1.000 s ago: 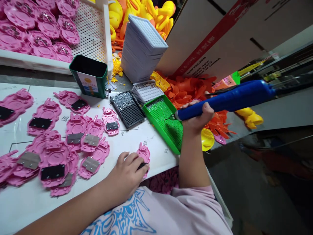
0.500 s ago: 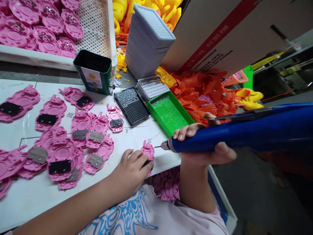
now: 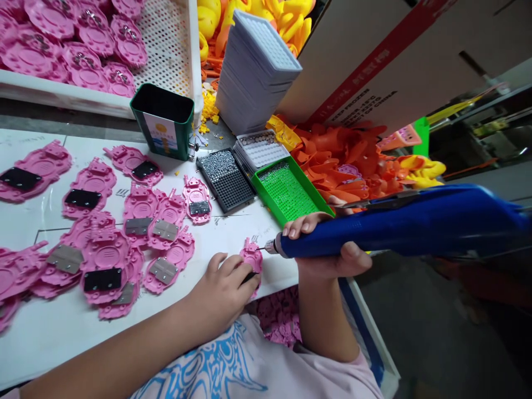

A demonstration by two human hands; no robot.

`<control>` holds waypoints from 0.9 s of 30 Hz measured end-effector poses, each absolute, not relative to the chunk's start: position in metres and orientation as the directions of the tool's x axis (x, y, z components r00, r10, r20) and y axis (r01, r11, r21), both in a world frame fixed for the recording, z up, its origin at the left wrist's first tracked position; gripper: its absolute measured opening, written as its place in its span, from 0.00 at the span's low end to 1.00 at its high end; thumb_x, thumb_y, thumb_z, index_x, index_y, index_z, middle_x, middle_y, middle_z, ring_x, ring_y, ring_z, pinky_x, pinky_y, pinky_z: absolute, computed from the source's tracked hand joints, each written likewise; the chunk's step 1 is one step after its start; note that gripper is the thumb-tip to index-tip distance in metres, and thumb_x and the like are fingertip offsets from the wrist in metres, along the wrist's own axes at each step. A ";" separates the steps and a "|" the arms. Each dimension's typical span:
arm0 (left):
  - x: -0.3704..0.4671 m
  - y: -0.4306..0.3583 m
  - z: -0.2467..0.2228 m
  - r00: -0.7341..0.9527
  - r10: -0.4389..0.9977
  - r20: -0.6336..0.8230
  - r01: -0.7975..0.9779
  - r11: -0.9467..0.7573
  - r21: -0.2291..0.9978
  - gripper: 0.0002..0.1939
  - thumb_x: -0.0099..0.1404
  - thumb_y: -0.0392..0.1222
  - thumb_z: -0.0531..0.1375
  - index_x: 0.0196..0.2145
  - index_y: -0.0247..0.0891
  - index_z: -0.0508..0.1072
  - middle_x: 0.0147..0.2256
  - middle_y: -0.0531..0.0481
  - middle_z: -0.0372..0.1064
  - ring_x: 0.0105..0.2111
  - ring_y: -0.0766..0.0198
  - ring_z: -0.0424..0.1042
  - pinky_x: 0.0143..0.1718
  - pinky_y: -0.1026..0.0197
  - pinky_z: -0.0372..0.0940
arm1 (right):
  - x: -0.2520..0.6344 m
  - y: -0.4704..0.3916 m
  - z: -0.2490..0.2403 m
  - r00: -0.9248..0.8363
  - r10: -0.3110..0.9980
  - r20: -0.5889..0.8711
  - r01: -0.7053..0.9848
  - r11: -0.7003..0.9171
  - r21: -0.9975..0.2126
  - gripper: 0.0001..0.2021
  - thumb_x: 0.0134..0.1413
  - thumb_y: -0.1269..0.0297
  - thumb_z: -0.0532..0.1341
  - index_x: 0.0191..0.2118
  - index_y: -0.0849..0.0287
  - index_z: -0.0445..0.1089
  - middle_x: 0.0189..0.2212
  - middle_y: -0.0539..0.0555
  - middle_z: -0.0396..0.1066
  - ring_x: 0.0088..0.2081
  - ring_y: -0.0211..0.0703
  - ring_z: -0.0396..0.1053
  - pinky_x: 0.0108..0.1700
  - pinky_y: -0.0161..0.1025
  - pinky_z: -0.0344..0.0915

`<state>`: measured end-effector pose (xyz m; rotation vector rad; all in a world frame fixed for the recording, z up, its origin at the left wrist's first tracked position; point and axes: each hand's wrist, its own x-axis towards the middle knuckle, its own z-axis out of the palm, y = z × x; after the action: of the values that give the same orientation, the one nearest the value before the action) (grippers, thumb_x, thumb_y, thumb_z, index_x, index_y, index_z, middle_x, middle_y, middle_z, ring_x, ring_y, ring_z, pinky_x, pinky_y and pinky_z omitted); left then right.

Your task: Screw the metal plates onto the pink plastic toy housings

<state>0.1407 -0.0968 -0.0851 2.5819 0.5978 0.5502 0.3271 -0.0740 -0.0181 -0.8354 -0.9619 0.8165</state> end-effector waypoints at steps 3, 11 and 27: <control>0.141 -0.097 -0.086 0.823 0.491 0.286 0.319 -0.815 0.484 0.15 0.64 0.39 0.57 0.49 0.39 0.69 0.45 0.47 0.70 0.47 0.54 0.61 0.49 0.49 0.50 | 0.327 -0.075 -0.019 0.293 0.880 0.375 -0.197 0.439 -0.877 0.14 0.41 0.52 0.61 0.35 0.50 0.71 0.20 0.47 0.68 0.19 0.40 0.66 0.24 0.39 0.67; 0.145 -0.100 -0.092 0.797 0.505 0.331 0.328 -0.823 0.464 0.14 0.65 0.38 0.56 0.48 0.39 0.70 0.44 0.46 0.70 0.46 0.54 0.61 0.48 0.49 0.51 | 0.320 -0.082 -0.022 0.217 0.864 0.455 -0.114 0.485 -0.867 0.19 0.43 0.53 0.62 0.44 0.50 0.68 0.22 0.47 0.67 0.20 0.41 0.66 0.23 0.42 0.66; 0.141 -0.094 -0.085 0.810 0.482 0.333 0.324 -0.842 0.431 0.15 0.63 0.40 0.60 0.48 0.40 0.70 0.43 0.47 0.70 0.46 0.55 0.61 0.47 0.50 0.52 | 0.345 -0.056 0.004 0.252 0.870 0.423 -0.167 0.470 -0.867 0.15 0.40 0.52 0.60 0.35 0.52 0.67 0.19 0.46 0.66 0.18 0.39 0.65 0.22 0.40 0.66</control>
<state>0.1409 -0.0945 -0.0853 2.6397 0.6094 0.6206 0.3453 -0.0560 0.0039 -0.8001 -1.0859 0.8185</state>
